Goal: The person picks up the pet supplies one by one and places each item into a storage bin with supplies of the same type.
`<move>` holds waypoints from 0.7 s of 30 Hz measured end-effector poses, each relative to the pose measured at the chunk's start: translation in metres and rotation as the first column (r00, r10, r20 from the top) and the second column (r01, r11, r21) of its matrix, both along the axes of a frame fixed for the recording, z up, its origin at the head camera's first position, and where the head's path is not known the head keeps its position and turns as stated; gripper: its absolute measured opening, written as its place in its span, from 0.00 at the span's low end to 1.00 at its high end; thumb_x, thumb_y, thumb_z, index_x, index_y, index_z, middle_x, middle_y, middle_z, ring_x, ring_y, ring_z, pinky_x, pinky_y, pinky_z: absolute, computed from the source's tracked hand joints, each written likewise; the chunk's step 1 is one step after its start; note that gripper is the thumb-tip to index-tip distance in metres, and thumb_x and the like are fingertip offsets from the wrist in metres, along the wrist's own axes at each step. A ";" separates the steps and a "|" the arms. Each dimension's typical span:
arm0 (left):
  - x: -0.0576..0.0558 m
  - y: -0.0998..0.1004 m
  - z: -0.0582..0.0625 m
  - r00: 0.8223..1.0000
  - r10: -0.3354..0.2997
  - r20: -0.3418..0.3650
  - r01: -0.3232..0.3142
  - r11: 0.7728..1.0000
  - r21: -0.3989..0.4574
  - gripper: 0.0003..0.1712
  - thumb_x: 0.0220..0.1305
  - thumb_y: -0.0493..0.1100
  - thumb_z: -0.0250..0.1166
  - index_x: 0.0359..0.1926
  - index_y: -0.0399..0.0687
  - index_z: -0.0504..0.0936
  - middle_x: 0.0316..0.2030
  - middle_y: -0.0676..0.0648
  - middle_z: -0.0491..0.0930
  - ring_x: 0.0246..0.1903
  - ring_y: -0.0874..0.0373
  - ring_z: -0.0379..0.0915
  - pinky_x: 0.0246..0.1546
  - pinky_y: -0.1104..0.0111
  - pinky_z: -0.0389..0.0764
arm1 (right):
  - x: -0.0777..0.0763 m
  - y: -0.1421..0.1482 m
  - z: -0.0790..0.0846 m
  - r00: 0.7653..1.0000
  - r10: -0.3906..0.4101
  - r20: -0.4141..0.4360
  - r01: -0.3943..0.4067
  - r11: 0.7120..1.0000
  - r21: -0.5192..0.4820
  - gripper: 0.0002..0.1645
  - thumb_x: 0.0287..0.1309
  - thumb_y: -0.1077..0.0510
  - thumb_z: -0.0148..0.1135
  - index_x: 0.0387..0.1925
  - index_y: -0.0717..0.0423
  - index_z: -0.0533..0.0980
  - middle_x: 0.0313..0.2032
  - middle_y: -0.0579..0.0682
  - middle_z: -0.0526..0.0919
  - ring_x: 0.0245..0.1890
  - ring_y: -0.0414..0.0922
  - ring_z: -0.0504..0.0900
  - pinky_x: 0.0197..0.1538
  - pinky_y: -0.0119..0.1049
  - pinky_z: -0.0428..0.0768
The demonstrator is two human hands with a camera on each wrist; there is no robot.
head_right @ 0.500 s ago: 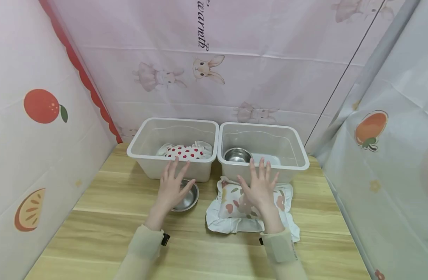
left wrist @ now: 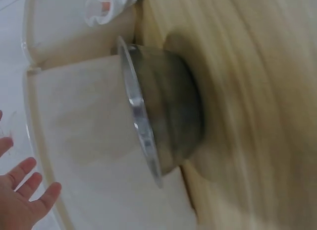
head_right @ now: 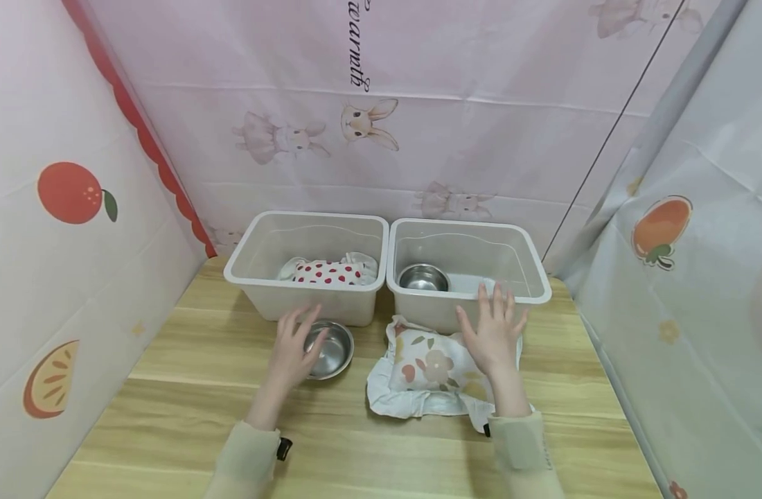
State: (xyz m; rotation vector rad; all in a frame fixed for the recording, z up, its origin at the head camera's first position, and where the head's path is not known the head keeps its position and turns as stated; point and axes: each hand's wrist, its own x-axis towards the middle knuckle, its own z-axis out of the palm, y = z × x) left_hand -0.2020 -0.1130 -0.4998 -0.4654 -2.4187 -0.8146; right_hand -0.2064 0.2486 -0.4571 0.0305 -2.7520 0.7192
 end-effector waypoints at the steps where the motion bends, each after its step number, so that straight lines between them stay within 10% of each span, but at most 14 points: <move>1: 0.001 -0.002 -0.001 1.000 0.010 0.021 -0.010 1.000 0.000 0.29 0.65 0.45 0.62 0.64 0.40 0.73 0.59 0.31 0.70 0.59 0.32 0.63 0.54 0.39 0.72 | 0.000 0.003 0.000 1.000 -0.008 -0.005 0.008 1.000 -0.002 0.45 0.71 0.36 0.43 0.75 0.60 0.49 0.74 0.69 0.43 0.74 0.66 0.35 0.65 0.72 0.26; 11: 0.007 -0.021 -0.028 0.996 0.083 0.016 -0.083 0.997 -0.008 0.23 0.62 0.41 0.66 0.57 0.39 0.80 0.38 0.40 0.78 0.42 0.46 0.73 0.37 0.53 0.80 | 0.001 0.026 0.002 0.997 -0.030 -0.068 0.026 0.999 -0.047 0.42 0.70 0.39 0.47 0.72 0.63 0.56 0.72 0.72 0.48 0.72 0.68 0.38 0.66 0.70 0.30; 17: 0.006 -0.031 -0.038 0.976 0.145 0.161 -0.142 0.989 -0.031 0.23 0.64 0.43 0.66 0.58 0.40 0.79 0.40 0.39 0.77 0.44 0.43 0.74 0.34 0.50 0.81 | -0.004 0.045 -0.003 0.989 -0.080 -0.123 0.071 0.995 -0.076 0.38 0.69 0.42 0.50 0.68 0.66 0.61 0.69 0.73 0.53 0.70 0.69 0.43 0.66 0.69 0.36; 21: 0.003 -0.039 -0.042 0.933 0.178 0.313 -0.170 0.984 -0.050 0.25 0.67 0.46 0.63 0.62 0.41 0.76 0.46 0.35 0.77 0.48 0.39 0.74 0.40 0.45 0.80 | -0.008 0.060 -0.004 0.989 -0.097 -0.108 0.090 0.994 -0.063 0.39 0.70 0.42 0.47 0.68 0.67 0.60 0.69 0.73 0.53 0.70 0.69 0.43 0.65 0.70 0.38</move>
